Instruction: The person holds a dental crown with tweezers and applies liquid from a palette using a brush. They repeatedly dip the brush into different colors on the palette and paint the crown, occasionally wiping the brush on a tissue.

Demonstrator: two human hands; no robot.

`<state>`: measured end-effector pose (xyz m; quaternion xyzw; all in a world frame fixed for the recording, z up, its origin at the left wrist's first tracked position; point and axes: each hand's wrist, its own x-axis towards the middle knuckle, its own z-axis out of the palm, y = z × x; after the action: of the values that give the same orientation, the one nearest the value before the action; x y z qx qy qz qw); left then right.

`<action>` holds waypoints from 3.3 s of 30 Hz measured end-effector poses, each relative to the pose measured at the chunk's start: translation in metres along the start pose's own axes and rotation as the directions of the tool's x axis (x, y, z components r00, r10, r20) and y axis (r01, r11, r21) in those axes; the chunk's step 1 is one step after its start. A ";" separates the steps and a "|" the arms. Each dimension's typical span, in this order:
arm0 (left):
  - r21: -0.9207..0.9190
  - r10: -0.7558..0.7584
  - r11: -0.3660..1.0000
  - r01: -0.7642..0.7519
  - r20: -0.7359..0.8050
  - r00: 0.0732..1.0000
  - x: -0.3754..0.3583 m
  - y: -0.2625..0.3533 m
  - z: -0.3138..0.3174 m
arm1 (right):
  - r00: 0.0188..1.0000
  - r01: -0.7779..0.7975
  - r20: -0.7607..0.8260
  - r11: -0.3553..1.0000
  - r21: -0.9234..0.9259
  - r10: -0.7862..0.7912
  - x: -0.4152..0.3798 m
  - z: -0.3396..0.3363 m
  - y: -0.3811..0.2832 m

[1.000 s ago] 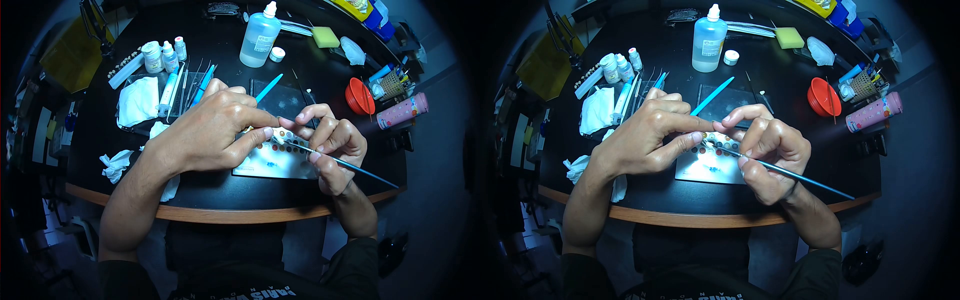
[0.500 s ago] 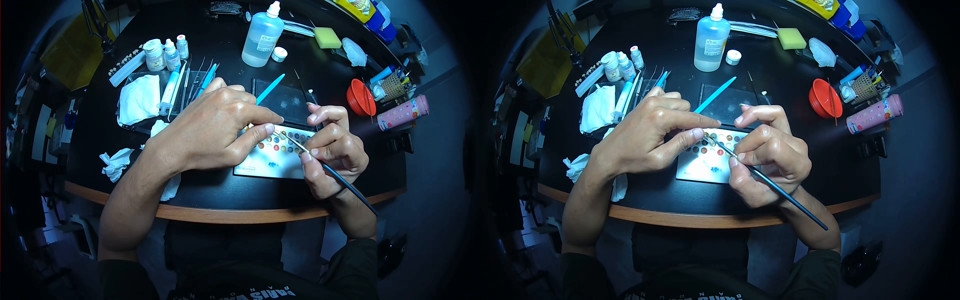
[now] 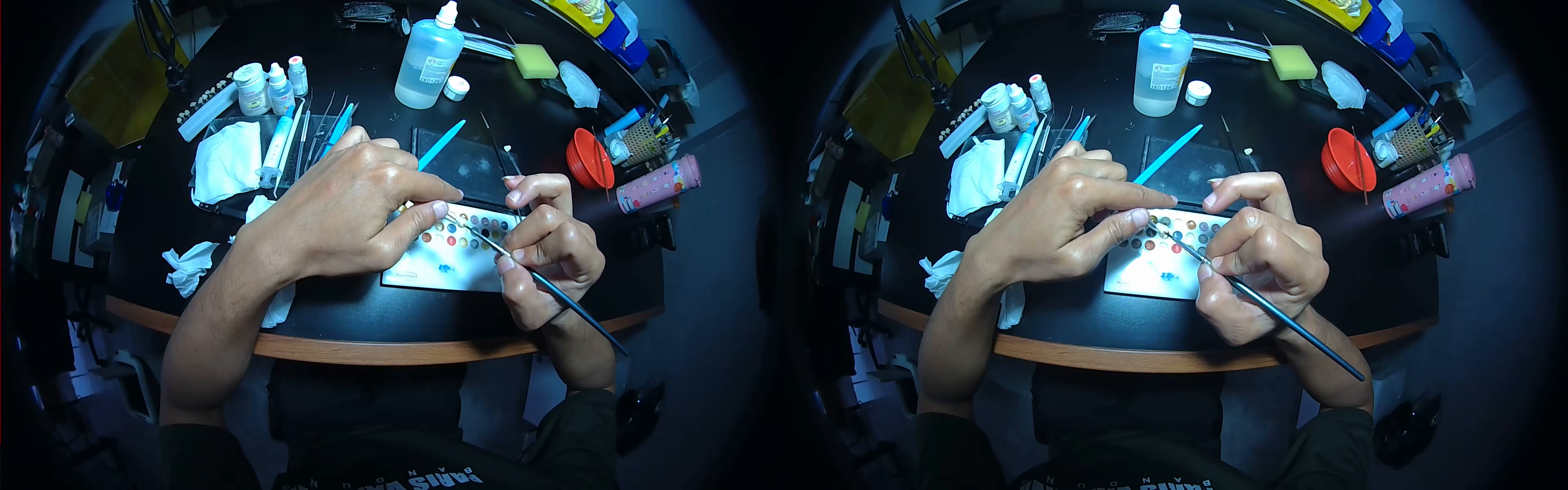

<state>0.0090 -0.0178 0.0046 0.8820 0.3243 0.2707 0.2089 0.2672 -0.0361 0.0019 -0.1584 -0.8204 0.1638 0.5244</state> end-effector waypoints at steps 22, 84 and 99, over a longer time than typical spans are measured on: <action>0.019 0.011 1.000 -0.011 -0.003 1.000 -0.001 -0.001 0.000 | 0.997 -0.060 -0.041 0.994 0.094 0.064 -0.004 -0.002 0.002; -0.128 -0.290 0.955 0.268 -0.209 0.934 0.002 0.017 0.006 | 0.665 -0.569 0.581 0.822 -0.014 0.470 0.023 -0.081 -0.003; -0.087 -0.266 0.964 0.253 -0.209 0.941 0.003 0.019 0.009 | 0.542 -0.563 0.697 0.818 -0.114 0.470 0.015 -0.077 0.009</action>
<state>0.0250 -0.0305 0.0095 0.7897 0.4507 0.3458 0.2316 0.3325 -0.0133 0.0402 -0.2862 -0.8594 0.4087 0.1115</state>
